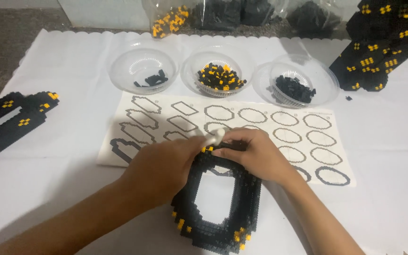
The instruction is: Assembling a circular structure using small interlocking blocks and a plastic pusher tool.
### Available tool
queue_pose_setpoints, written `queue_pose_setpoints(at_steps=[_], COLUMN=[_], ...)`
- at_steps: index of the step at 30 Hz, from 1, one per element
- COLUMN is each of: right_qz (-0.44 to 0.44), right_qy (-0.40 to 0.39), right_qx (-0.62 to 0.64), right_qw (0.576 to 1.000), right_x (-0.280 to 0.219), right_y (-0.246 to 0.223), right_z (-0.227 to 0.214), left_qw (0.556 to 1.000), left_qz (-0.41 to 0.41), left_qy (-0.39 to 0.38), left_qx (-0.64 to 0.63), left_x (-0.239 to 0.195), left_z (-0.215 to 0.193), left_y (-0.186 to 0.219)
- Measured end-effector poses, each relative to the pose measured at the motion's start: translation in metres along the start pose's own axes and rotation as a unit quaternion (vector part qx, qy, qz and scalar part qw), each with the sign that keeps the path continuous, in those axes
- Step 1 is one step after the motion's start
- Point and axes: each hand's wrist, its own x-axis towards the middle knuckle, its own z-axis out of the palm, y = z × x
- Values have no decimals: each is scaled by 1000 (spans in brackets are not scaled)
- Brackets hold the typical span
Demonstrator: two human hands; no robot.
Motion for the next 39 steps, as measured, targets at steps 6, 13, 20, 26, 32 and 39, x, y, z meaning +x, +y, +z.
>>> queue_pose_setpoints(at_steps=[6, 13, 20, 26, 32, 39], right_qz=[12, 18, 63, 104, 125, 131], right_qy=[-12, -41, -41, -34, -31, 15], right_qx=[-7, -43, -41, -67, -34, 54], right_qw=[1000, 998, 996, 992, 991, 990], right_x=[-2, -3, -2, 0, -5, -8], right_y=[0, -8, -5, 3, 10, 9], right_z=[-2, -6, -4, -13, -11, -7], left_qw=[999, 999, 1000, 997, 995, 928], left_qz=[-31, -25, -18, -5, -26, 10], left_qy=[27, 35, 8, 66, 56, 184], left_qx=[-15, -29, -22, -31, -83, -323], left_x=[2, -4, -1, -1, 2, 15], left_z=[2, 2, 3, -15, -13, 0], left_y=[-14, -18, -17, -17, -27, -65])
